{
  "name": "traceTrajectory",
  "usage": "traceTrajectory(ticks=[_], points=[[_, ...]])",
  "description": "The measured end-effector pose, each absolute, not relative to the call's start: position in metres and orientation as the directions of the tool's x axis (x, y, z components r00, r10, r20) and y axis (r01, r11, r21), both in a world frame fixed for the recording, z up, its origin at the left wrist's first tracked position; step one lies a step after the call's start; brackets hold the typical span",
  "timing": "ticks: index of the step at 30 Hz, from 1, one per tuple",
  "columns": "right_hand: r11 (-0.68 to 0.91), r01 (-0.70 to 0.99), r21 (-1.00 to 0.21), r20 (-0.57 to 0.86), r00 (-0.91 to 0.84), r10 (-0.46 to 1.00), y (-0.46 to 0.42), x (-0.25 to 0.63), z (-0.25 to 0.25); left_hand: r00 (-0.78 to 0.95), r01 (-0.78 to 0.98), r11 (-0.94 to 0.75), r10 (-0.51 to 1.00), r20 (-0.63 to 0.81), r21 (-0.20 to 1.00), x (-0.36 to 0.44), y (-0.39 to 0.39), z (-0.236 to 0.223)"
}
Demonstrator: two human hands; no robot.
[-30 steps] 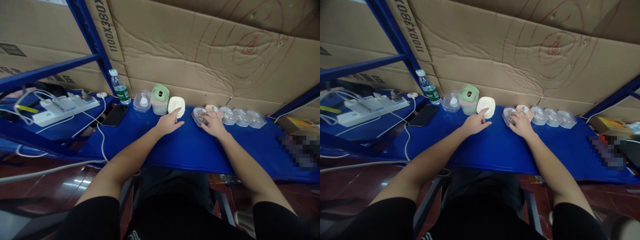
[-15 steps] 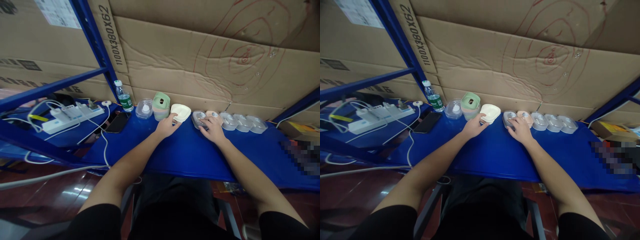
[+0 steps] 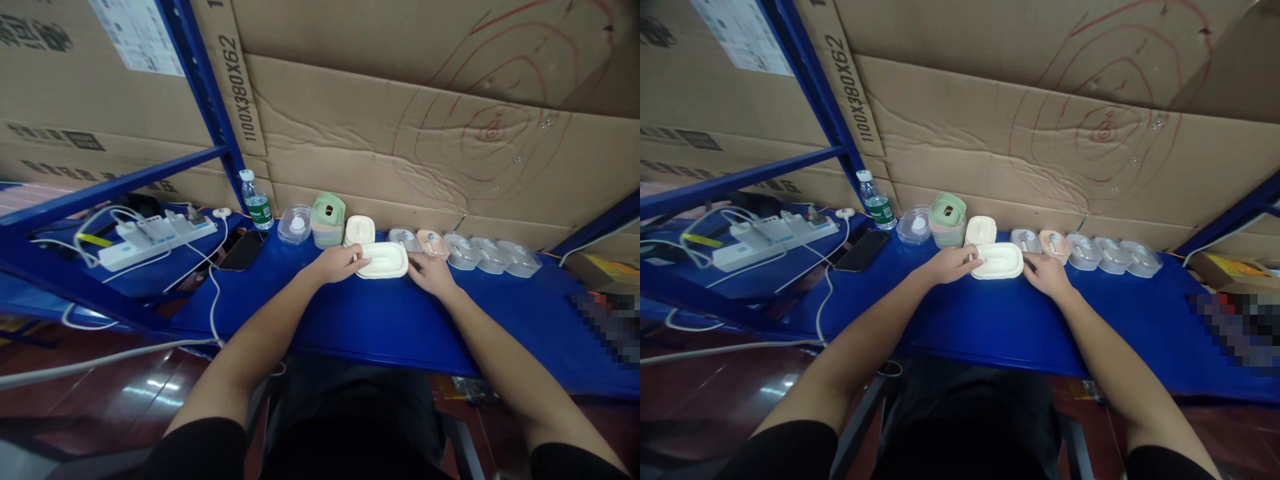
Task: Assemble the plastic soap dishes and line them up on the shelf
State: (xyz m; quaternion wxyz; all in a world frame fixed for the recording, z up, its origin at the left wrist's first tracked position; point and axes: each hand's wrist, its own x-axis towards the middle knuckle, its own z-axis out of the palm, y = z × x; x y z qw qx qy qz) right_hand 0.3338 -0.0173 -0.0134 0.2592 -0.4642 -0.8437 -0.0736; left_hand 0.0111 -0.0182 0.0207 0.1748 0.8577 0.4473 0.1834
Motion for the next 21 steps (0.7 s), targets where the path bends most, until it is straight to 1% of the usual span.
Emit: traceTrajectory(ticks=[3,5,7,8,10,11,13,15,16,18,21], points=[[0.543,0.819,-0.187,0.516,-0.388,0.764,-0.018,0.337,-0.013,0.555,0.762,-0.515,0.831,0.014,0.392,0.009,-0.015,0.018],[0.553,0.807,-0.206,0.498,-0.400,0.769,-0.019,0.338,-0.014,0.558,0.790,-0.502,0.827,-0.074,0.351,0.007,-0.013,0.016],[0.578,0.787,-0.215,0.472,-0.434,0.767,-0.018,0.337,-0.015,0.579,0.781,-0.514,0.808,-0.103,0.355,0.007,-0.011,0.014],[0.588,0.778,-0.221,0.459,-0.449,0.766,-0.018,0.336,-0.015,0.589,0.768,-0.522,0.803,-0.090,0.371,0.007,-0.010,0.015],[0.604,0.762,-0.235,0.432,-0.475,0.767,-0.017,0.336,-0.016,0.553,0.761,-0.508,0.833,0.005,0.403,0.005,-0.009,0.017],[0.608,0.756,-0.243,0.419,-0.483,0.769,-0.017,0.336,-0.017,0.494,0.774,-0.481,0.866,0.083,0.413,0.004,-0.008,0.020],[0.609,0.749,-0.260,0.399,-0.491,0.774,-0.015,0.336,-0.017,0.305,0.813,-0.390,0.918,0.255,0.432,-0.001,-0.007,0.026],[0.606,0.747,-0.275,0.392,-0.488,0.779,-0.014,0.338,-0.017,0.123,0.838,-0.298,0.919,0.375,0.457,-0.009,-0.005,0.031],[0.603,0.747,-0.280,0.394,-0.484,0.782,-0.014,0.339,-0.017,0.059,0.847,-0.259,0.914,0.402,0.464,-0.014,-0.004,0.033],[0.600,0.747,-0.286,0.397,-0.477,0.784,-0.013,0.340,-0.017,-0.019,0.864,-0.189,0.915,0.404,0.467,-0.024,0.000,0.035],[0.596,0.748,-0.292,0.392,-0.475,0.788,-0.012,0.342,-0.017,-0.053,0.878,-0.136,0.925,0.375,0.459,-0.034,0.007,0.032]])
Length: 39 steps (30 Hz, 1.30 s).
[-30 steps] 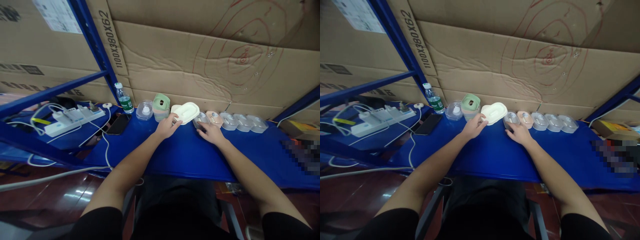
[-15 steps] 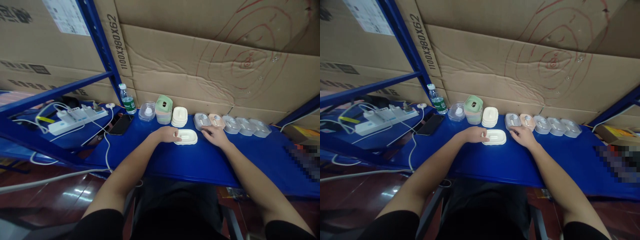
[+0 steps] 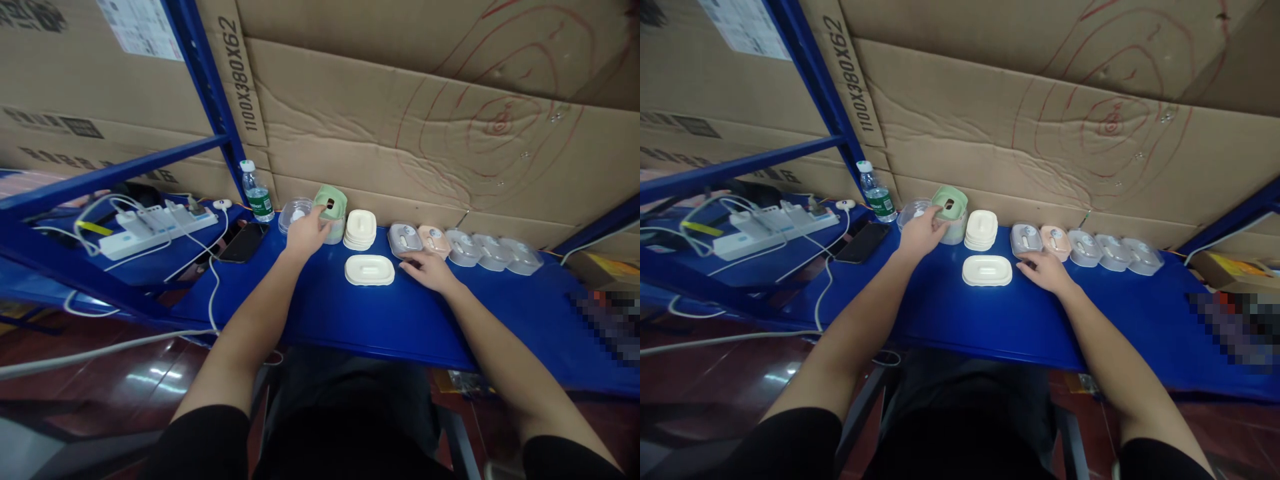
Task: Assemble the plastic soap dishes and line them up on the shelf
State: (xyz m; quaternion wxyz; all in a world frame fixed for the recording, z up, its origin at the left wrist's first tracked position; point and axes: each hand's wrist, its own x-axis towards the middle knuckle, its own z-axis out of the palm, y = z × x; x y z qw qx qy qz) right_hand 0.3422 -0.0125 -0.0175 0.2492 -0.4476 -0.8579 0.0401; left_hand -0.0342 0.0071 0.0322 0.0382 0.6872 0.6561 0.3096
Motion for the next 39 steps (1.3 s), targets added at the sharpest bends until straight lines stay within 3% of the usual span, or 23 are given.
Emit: traceTrajectory(ticks=[11,17,20,26,31,35,39], points=[[0.705,0.648,-0.287,0.311,-0.633,0.709,-0.022,0.327,-0.013,-0.162,0.749,-0.248,0.831,0.532,0.614,-0.029,0.012,0.025],[0.773,0.536,-0.340,0.262,-0.736,0.625,-0.027,0.321,-0.012,-0.187,0.710,-0.341,0.752,0.632,0.616,-0.023,0.007,0.024],[0.768,0.539,-0.347,0.363,-0.677,0.640,-0.026,0.323,-0.009,-0.060,0.715,-0.428,0.750,0.659,0.552,-0.017,0.000,0.023],[0.699,0.625,-0.349,0.631,-0.394,0.668,-0.020,0.332,-0.012,0.481,0.557,-0.734,0.667,0.570,0.389,0.003,-0.021,0.026],[0.698,0.608,-0.379,0.683,-0.326,0.654,-0.024,0.330,-0.013,0.562,0.564,-0.713,0.701,0.438,0.418,0.014,-0.031,0.029],[0.587,0.559,-0.585,0.581,-0.216,0.785,-0.030,0.316,-0.011,0.456,0.602,-0.632,0.774,0.439,0.488,0.015,-0.031,0.028],[0.369,0.481,-0.796,0.266,-0.269,0.926,-0.034,0.307,-0.008,0.463,0.603,-0.572,0.819,0.339,0.556,0.013,-0.029,0.031]])
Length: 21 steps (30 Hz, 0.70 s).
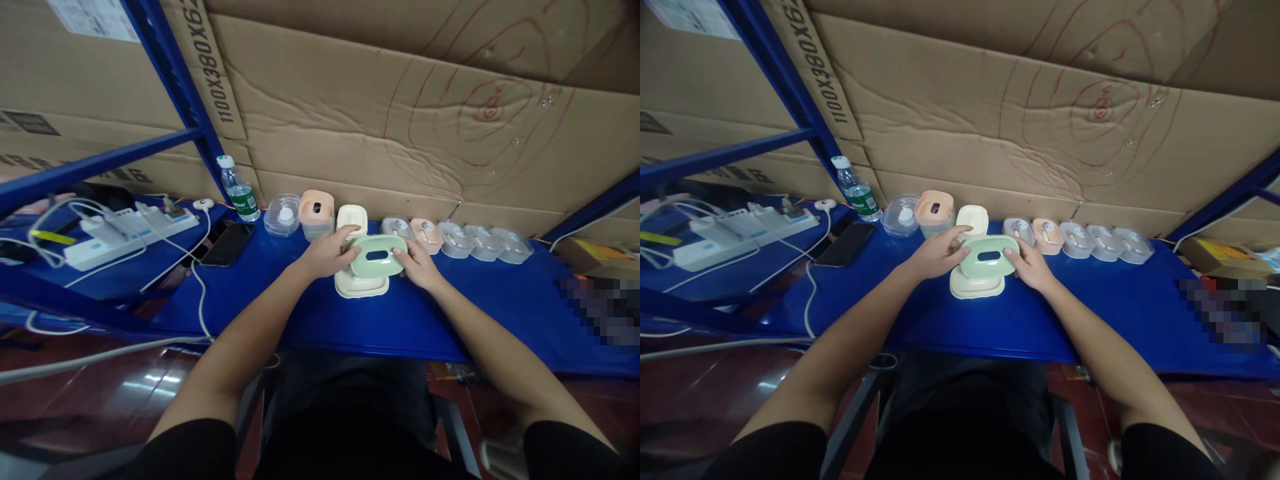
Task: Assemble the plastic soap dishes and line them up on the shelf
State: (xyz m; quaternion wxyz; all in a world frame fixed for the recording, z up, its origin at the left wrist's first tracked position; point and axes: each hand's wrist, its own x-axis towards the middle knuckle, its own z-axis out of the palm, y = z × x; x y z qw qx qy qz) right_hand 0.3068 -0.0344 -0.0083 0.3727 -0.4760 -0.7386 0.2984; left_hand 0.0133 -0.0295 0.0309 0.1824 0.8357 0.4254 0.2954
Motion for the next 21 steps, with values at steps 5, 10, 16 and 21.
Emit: traceTrajectory(ticks=[5,10,16,21], points=[[0.352,0.571,-0.742,0.144,-0.377,0.915,-0.035,0.305,-0.004,0.594,0.652,-0.520,0.802,0.054,0.551,0.008,-0.028,0.039],[0.435,0.683,-0.587,0.093,-0.477,0.874,-0.033,0.303,-0.008,0.623,0.689,-0.455,0.770,-0.140,0.564,0.006,-0.024,0.037],[0.490,0.665,-0.564,0.098,-0.535,0.839,-0.031,0.304,-0.012,0.590,0.743,-0.396,0.769,-0.248,0.539,0.005,-0.021,0.032],[0.488,0.669,-0.560,0.098,-0.532,0.841,-0.031,0.305,-0.011,0.548,0.787,-0.401,0.804,-0.231,0.470,0.002,-0.014,0.022]])
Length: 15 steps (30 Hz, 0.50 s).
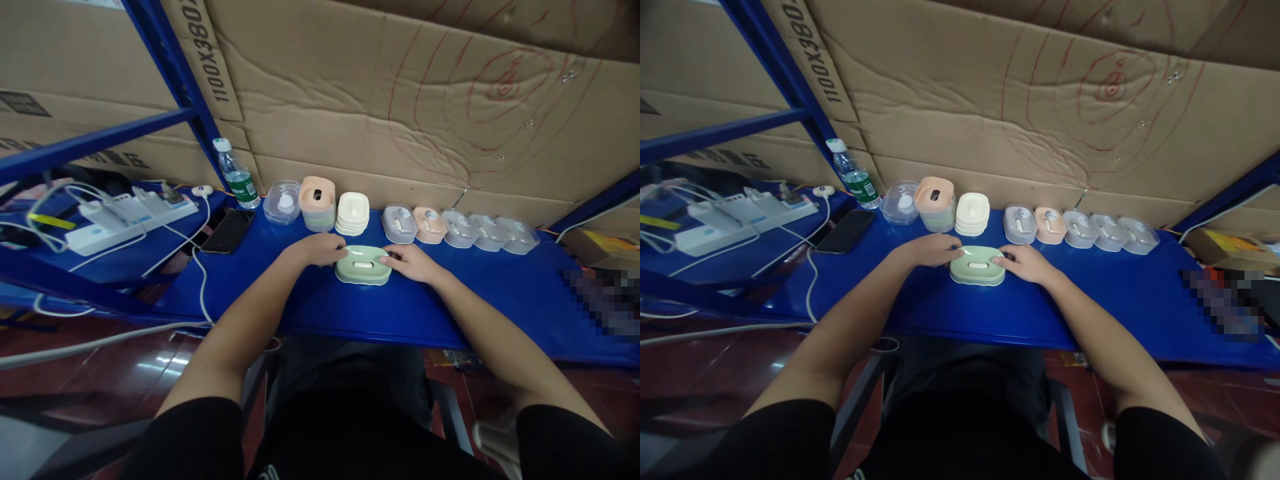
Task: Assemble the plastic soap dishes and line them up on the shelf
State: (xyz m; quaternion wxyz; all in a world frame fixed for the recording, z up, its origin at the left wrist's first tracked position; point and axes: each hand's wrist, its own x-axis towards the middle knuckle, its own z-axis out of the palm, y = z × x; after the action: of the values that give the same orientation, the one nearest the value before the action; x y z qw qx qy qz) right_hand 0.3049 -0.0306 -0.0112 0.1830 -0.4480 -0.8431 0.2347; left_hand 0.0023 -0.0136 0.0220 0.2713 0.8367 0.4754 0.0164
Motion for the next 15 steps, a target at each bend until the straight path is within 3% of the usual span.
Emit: traceTrajectory(ticks=[7,9,12,15], points=[[0.526,0.687,-0.502,0.137,-0.537,0.832,-0.028,0.308,-0.014,0.511,0.781,-0.498,0.856,0.072,0.376,0.000,-0.005,0.014],[0.522,0.693,-0.498,0.140,-0.530,0.836,-0.026,0.310,-0.016,0.394,0.790,-0.454,0.891,0.227,0.412,-0.009,-0.003,0.023],[0.521,0.690,-0.503,0.129,-0.536,0.834,-0.025,0.312,-0.017,0.067,0.808,-0.346,0.858,0.509,0.476,-0.033,0.003,0.037],[0.529,0.677,-0.511,0.128,-0.549,0.826,-0.024,0.313,-0.016,-0.128,0.844,-0.235,0.784,0.607,0.481,-0.065,0.012,0.041]])
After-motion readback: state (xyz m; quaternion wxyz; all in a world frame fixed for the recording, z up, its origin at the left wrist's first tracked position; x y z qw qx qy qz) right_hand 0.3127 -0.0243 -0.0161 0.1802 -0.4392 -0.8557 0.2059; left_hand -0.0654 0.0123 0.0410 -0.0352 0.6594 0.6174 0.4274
